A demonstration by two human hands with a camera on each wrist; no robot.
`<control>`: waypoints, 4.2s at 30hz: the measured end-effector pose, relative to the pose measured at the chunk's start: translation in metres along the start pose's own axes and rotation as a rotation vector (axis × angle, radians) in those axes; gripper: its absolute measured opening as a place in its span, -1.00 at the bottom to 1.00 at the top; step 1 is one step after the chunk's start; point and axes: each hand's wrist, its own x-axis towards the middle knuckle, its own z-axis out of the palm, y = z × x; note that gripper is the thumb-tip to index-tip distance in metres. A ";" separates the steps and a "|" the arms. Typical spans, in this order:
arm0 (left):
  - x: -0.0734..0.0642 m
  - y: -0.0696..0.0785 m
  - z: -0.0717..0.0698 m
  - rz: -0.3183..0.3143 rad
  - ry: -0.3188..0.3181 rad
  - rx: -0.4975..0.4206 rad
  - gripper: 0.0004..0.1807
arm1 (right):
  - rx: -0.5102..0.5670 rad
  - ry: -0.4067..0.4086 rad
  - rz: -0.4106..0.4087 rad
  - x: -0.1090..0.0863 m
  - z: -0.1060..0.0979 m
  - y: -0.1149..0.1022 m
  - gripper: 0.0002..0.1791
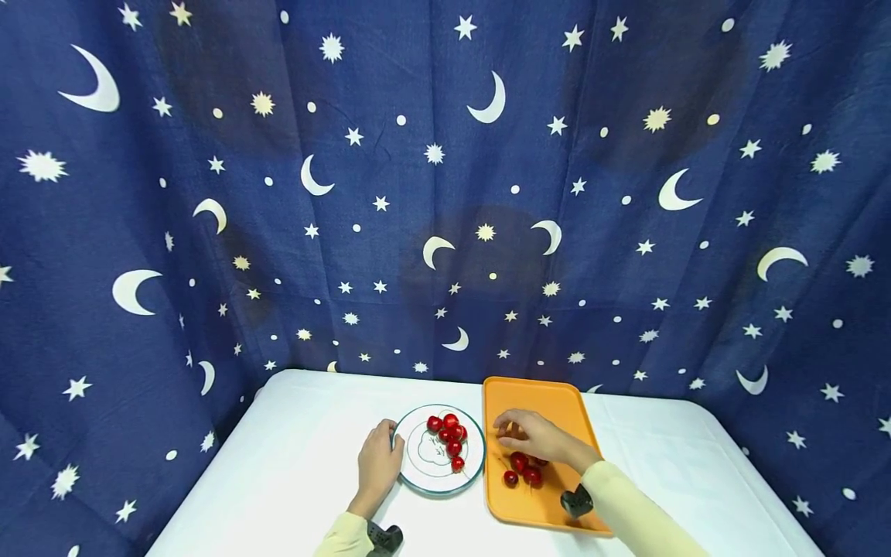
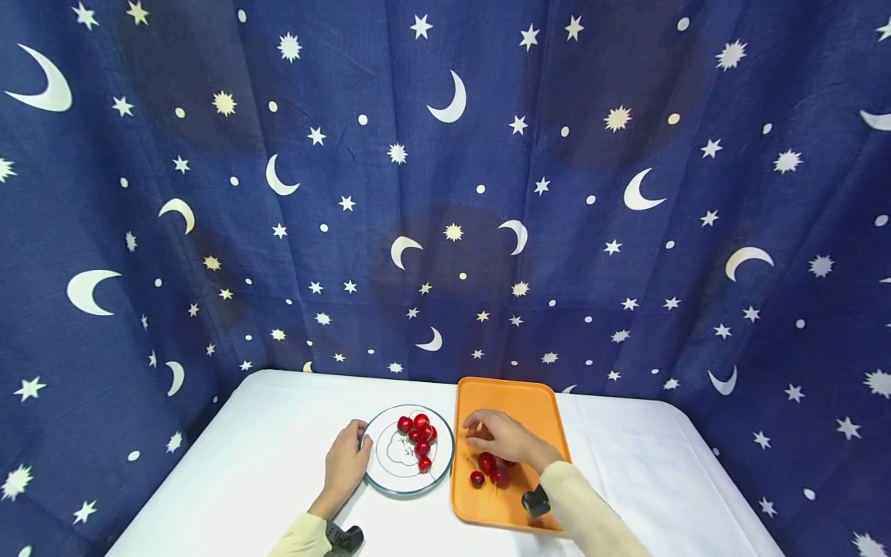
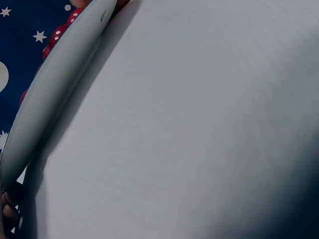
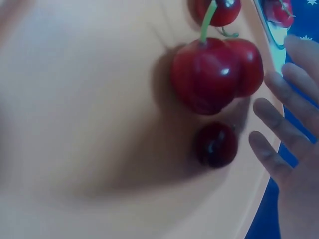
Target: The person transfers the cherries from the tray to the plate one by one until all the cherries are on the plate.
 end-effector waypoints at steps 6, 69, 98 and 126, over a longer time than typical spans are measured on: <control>0.000 0.000 0.001 -0.002 0.004 -0.010 -0.82 | 0.045 -0.078 0.015 -0.006 -0.002 0.006 -0.66; -0.002 0.002 -0.001 0.010 0.017 -0.030 -0.84 | -0.154 0.122 -0.012 -0.006 0.012 0.012 -0.75; 0.000 -0.002 -0.001 -0.001 0.004 -0.012 -0.82 | -0.206 0.362 0.005 0.023 0.020 -0.019 -0.86; -0.001 0.002 -0.002 0.004 0.014 -0.013 -0.83 | -0.193 0.277 -0.052 0.037 0.046 -0.031 -0.80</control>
